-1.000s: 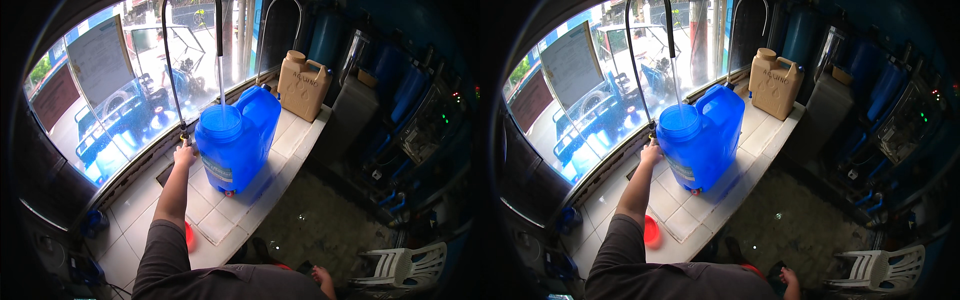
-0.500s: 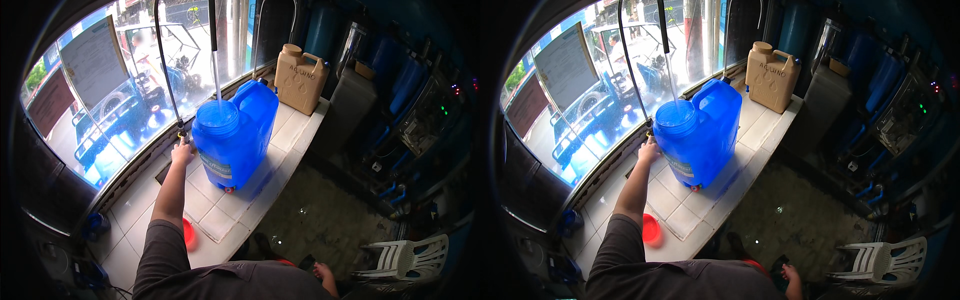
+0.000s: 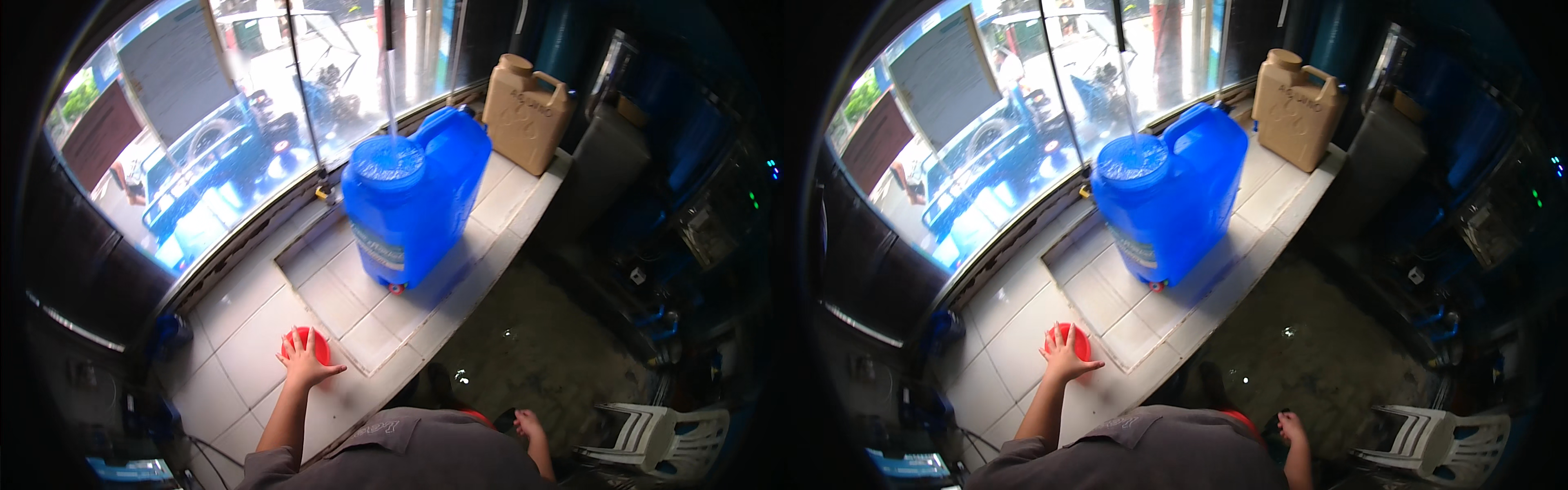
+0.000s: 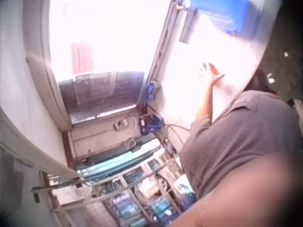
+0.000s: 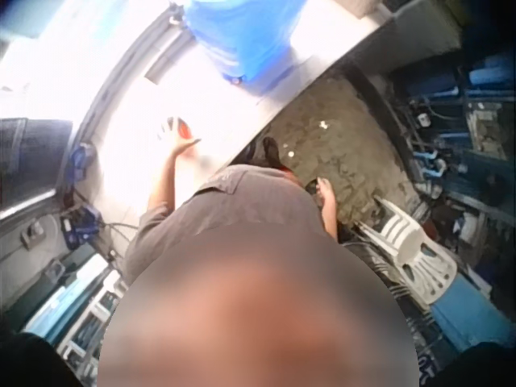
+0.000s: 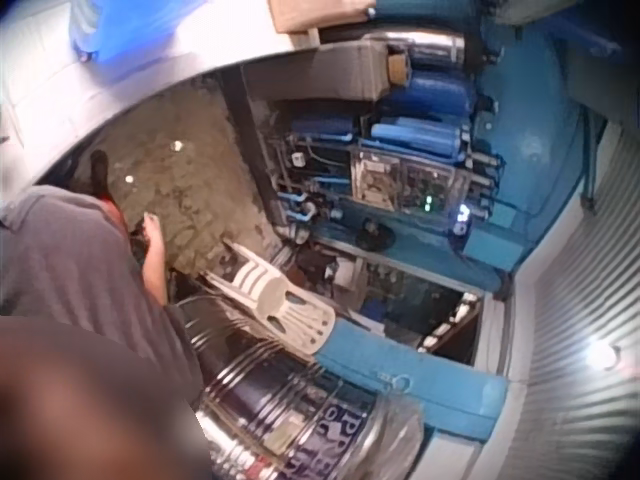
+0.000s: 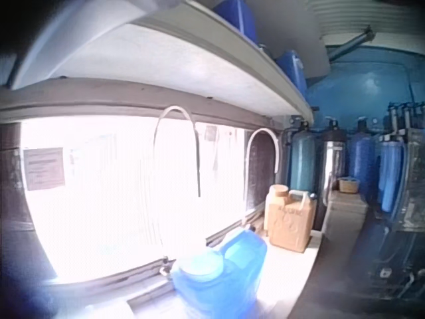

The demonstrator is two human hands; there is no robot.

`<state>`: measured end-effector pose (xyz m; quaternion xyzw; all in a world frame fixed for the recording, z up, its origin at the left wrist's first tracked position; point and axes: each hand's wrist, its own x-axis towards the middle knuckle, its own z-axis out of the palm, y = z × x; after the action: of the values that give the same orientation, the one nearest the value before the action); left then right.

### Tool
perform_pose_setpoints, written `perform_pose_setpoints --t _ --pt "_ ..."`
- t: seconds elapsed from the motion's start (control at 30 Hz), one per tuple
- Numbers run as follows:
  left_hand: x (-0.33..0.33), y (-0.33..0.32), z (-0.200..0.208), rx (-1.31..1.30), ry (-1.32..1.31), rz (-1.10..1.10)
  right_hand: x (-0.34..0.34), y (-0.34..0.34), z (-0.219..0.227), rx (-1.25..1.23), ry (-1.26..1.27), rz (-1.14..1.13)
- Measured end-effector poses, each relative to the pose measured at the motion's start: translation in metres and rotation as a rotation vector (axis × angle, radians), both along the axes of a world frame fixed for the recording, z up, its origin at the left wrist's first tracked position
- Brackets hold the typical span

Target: The person repairs a beige plastic container by applying blue tape to its rim and heating it with a heat gun. They then fill a blue plastic container with water from a tap, secure its red cap, and wrap blue tape around the cap.

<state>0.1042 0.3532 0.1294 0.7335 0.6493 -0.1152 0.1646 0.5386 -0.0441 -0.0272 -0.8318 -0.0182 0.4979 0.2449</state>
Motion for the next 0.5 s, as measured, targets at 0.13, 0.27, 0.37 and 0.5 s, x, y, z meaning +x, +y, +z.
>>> perform_pose_setpoints --t 0.13,0.27,0.37,0.5 --pt "-0.013 -0.01 -0.017 0.22 -0.117 0.085 -0.01 0.109 0.034 0.304 0.038 0.245" --pt "-0.005 -0.001 -0.011 0.299 -0.267 0.184 -0.046 0.207 0.092 0.648 -0.041 0.504" --pt "0.033 -0.01 0.009 0.277 -0.53 0.056 -0.078 0.249 0.137 0.754 0.113 0.595" --pt "0.124 -0.05 0.037 0.213 -1.106 -0.34 -0.113 0.262 0.18 0.982 0.717 0.29"
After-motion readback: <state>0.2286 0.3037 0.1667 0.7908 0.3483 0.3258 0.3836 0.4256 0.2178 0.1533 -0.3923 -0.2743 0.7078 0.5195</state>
